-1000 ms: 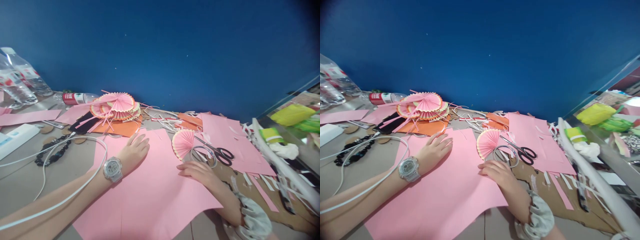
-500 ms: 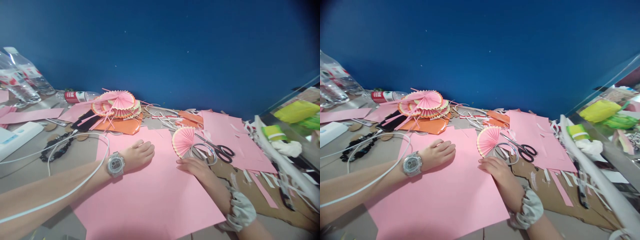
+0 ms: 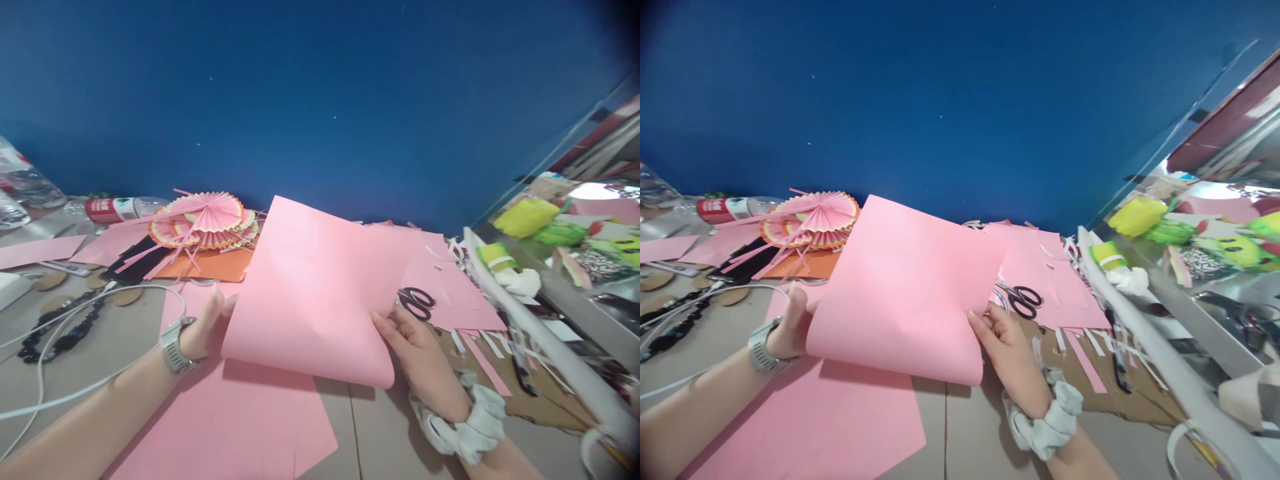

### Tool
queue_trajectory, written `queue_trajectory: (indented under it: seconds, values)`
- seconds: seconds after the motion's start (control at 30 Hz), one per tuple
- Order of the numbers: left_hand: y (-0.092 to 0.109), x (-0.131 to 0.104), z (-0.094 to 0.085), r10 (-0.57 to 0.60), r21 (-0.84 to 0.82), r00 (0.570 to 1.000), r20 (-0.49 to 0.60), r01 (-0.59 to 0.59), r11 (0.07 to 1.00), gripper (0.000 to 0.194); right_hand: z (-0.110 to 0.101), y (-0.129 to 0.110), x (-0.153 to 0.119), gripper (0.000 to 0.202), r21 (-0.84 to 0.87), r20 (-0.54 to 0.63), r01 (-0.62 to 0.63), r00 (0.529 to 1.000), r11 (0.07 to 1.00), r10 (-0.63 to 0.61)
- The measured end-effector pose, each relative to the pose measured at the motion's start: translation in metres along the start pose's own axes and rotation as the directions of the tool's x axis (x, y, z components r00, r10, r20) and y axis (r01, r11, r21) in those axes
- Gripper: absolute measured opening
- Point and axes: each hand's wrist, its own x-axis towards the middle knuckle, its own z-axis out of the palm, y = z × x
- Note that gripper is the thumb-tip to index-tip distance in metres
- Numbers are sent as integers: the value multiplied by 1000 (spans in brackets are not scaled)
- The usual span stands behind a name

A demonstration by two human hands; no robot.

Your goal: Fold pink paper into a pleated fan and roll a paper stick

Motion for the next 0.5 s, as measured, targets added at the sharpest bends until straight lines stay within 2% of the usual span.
queue_trajectory:
  seconds: [0.1,0.2,0.3,0.33,0.43,0.5]
  values:
    - [-2,1,3,-93,110,996,-12,94,989,42,-2,0,1,30,129,-42,-117,991,985,123]
    - [-3,6,9,-190,229,981,-32,192,954,36,-7,3,1,32,137,-114,-198,970,971,214]
    - [-4,12,15,-135,332,989,-62,148,932,32,-11,0,0,31,130,-173,-186,963,974,207]
    - [-4,13,16,-97,378,993,-75,118,918,29,-12,-1,0,31,128,-143,-187,968,974,205]
    - [-6,16,15,-2,528,993,-117,64,847,22,-14,-6,-1,21,85,47,-225,974,971,222]
    - [-8,17,12,61,617,981,-185,68,784,18,-16,-7,-1,16,31,98,-228,970,973,224]
